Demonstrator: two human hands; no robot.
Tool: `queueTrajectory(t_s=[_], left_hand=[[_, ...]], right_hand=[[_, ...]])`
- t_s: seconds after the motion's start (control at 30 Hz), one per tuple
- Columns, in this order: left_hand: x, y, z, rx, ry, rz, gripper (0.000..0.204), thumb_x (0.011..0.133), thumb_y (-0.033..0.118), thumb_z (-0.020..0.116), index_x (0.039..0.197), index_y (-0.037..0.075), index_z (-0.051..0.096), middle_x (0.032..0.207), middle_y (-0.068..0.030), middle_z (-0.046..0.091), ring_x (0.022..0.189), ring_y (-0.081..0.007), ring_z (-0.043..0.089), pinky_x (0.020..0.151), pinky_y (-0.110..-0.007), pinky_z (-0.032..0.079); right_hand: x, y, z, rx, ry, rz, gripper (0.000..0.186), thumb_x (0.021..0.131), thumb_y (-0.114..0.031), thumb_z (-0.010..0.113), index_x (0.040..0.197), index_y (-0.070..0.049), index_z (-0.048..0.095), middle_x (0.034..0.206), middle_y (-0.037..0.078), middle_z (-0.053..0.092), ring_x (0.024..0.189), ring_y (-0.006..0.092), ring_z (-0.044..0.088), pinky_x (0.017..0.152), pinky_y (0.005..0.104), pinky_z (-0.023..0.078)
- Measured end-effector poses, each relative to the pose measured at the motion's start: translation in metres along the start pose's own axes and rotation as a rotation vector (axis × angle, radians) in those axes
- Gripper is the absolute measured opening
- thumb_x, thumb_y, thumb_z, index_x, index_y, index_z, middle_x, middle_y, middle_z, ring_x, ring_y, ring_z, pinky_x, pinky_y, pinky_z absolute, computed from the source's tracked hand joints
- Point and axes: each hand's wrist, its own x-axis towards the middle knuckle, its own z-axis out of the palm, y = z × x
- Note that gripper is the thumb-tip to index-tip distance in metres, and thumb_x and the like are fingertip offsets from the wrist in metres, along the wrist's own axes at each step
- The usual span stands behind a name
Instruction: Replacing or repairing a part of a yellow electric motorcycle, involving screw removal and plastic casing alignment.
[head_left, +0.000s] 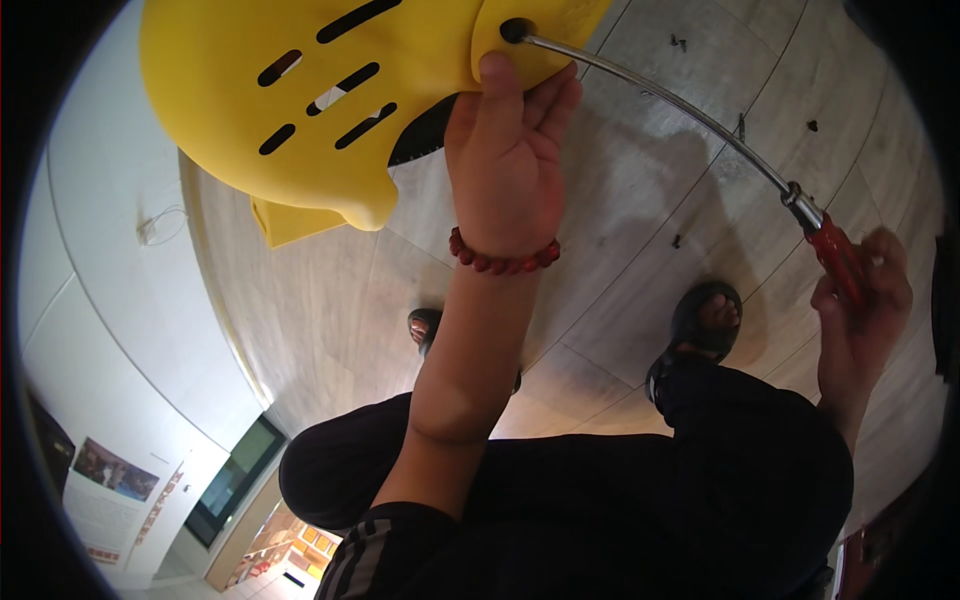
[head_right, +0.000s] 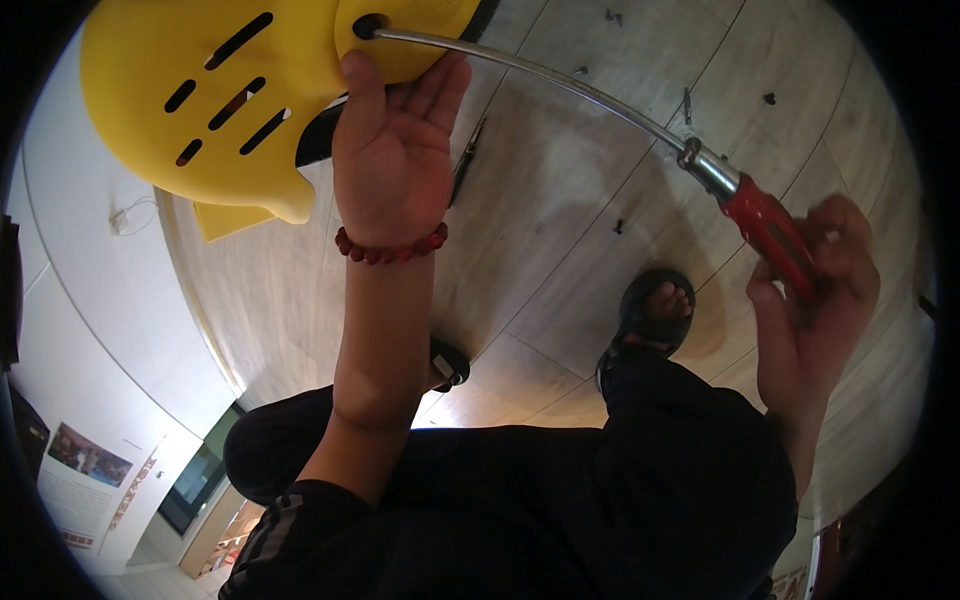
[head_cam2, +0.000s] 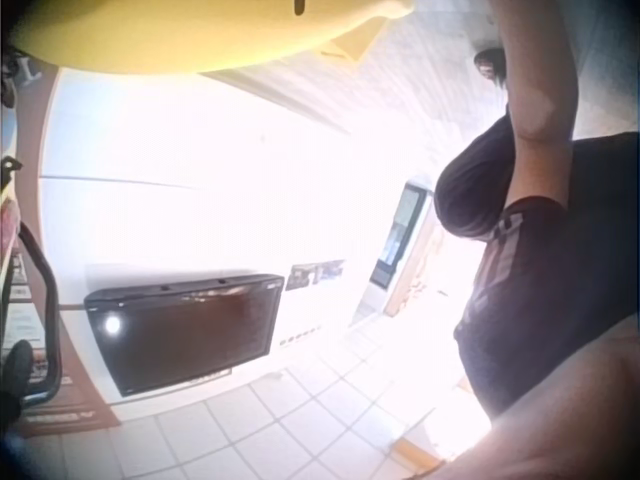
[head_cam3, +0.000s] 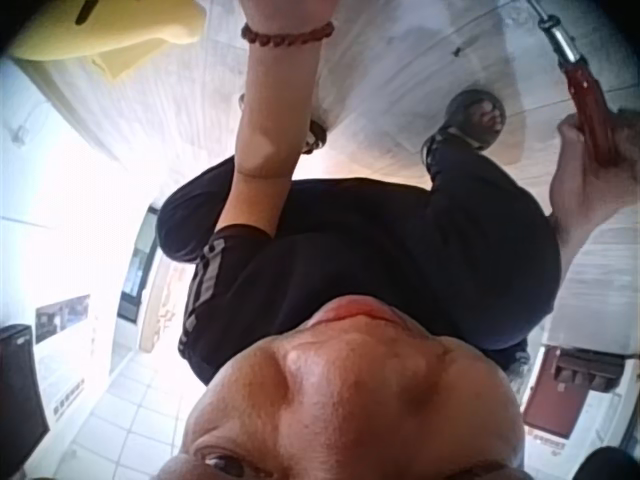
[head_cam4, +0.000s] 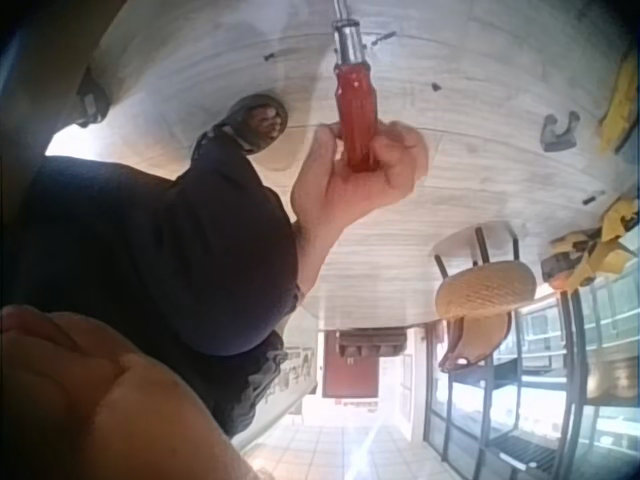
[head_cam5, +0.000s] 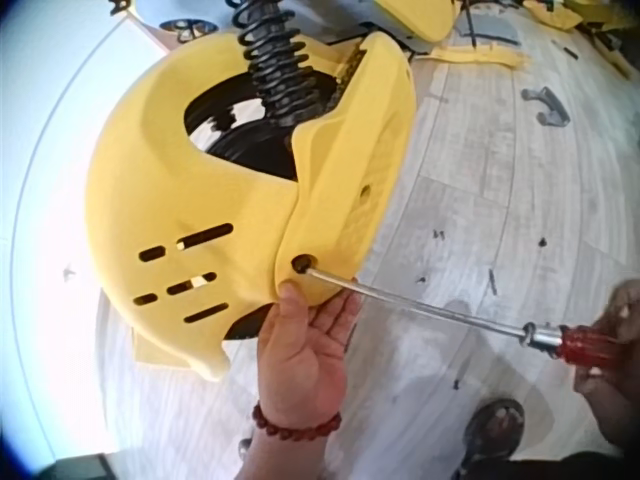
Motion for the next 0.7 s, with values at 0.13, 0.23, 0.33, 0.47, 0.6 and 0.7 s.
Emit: queueTrajectory(t_s=[0.13,0.23,0.33,0.47,0.6,0.7], left_hand=[[0.001,0.001,0.002,-0.009,0.014,0.009,0.038,0.093,0.032,0.054,0.115,0.002,0.049,0.107,-0.0082,0.060,0.096,-0.0215,0.060,0.089,-0.036,0.046],[0.000,0.001,0.002,-0.006,0.015,-0.002,0.038,0.093,0.032,0.053,0.115,0.002,0.049,0.106,-0.0082,0.060,0.096,-0.0213,0.059,0.089,-0.036,0.046],[-0.001,0.001,0.002,-0.003,0.029,-0.010,0.038,0.093,0.032,0.053,0.115,0.002,0.049,0.107,-0.0080,0.060,0.096,-0.0208,0.059,0.088,-0.036,0.047],[-0.002,0.002,0.002,-0.007,0.017,-0.018,0.039,0.093,0.033,0.054,0.116,0.002,0.048,0.108,-0.0072,0.059,0.096,-0.0199,0.059,0.087,-0.034,0.047],[0.000,0.001,-0.001,-0.006,-0.008,0.013,0.038,0.093,0.032,0.053,0.116,0.003,0.048,0.108,-0.0069,0.059,0.096,-0.0194,0.059,0.087,-0.033,0.046],[0.001,-0.001,0.000,-0.002,-0.020,-0.011,0.037,0.093,0.031,0.053,0.116,0.003,0.049,0.108,-0.0068,0.059,0.097,-0.0194,0.059,0.087,-0.034,0.046]], right_hand=[[-0.009,0.002,-0.005,-0.214,0.009,-0.012,0.042,0.088,-0.020,0.057,0.122,-0.007,0.037,0.116,0.015,0.043,0.069,0.0145,0.056,0.058,0.0247,0.046],[-0.003,-0.005,-0.011,-0.179,-0.054,0.075,0.040,0.085,-0.008,0.059,0.119,-0.004,0.040,0.108,0.013,0.048,0.066,0.0134,0.056,0.058,0.0254,0.047],[0.001,-0.020,0.002,-0.050,0.004,0.175,0.031,0.089,-0.015,0.053,0.115,-0.001,0.044,0.095,0.011,0.054,0.065,0.0129,0.056,0.058,0.0250,0.046],[-0.013,-0.026,0.022,-0.160,0.267,0.226,0.043,0.094,-0.038,0.041,0.109,0.002,0.049,0.080,0.009,0.056,0.055,0.0104,0.054,0.049,0.0204,0.041],[0.001,-0.043,0.005,0.104,-0.040,0.417,0.051,0.091,-0.044,0.044,0.109,0.004,0.047,0.076,0.008,0.055,0.043,0.0079,0.047,0.040,0.0189,0.035],[0.005,-0.033,-0.004,0.422,-0.087,0.730,0.057,0.090,-0.047,0.046,0.110,0.006,0.047,0.070,0.007,0.054,0.036,0.0068,0.040,0.035,0.0198,0.029]])
